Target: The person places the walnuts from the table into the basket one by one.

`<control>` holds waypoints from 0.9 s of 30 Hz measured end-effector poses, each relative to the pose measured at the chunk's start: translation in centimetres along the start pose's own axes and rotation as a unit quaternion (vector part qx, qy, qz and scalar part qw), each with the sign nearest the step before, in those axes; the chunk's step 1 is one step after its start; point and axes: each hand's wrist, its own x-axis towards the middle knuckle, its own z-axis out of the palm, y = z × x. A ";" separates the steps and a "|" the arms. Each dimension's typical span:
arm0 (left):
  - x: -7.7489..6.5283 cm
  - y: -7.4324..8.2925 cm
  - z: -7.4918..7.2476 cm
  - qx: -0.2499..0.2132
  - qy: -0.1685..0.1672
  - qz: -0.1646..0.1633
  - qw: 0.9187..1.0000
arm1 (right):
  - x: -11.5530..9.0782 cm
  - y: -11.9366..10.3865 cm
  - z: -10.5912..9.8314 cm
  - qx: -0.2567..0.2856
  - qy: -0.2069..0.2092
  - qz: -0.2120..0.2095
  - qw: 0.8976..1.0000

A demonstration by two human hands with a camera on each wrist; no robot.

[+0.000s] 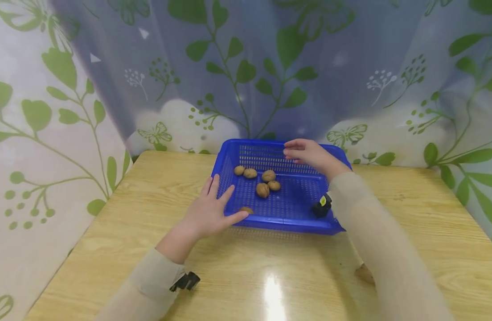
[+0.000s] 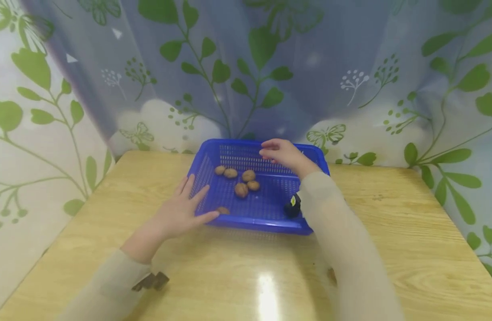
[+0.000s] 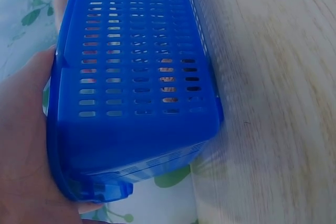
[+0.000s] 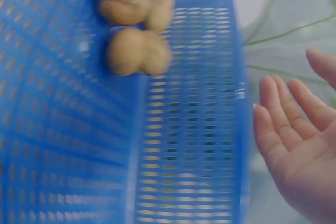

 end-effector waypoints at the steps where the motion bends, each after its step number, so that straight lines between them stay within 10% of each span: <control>1: -0.1 0.0 0.1 0.000 -0.002 0.000 1.000 | -0.5 -0.5 -0.2 0.001 -0.004 -0.005 1.000; 9: 0.0 0.0 0.3 -0.005 0.012 0.002 1.000 | -6.3 -1.9 -3.1 -0.072 -0.020 -0.030 0.997; 27: 0.2 -0.5 0.4 0.004 0.007 0.007 1.000 | -18.4 5.7 -4.8 -0.112 0.054 -0.046 0.991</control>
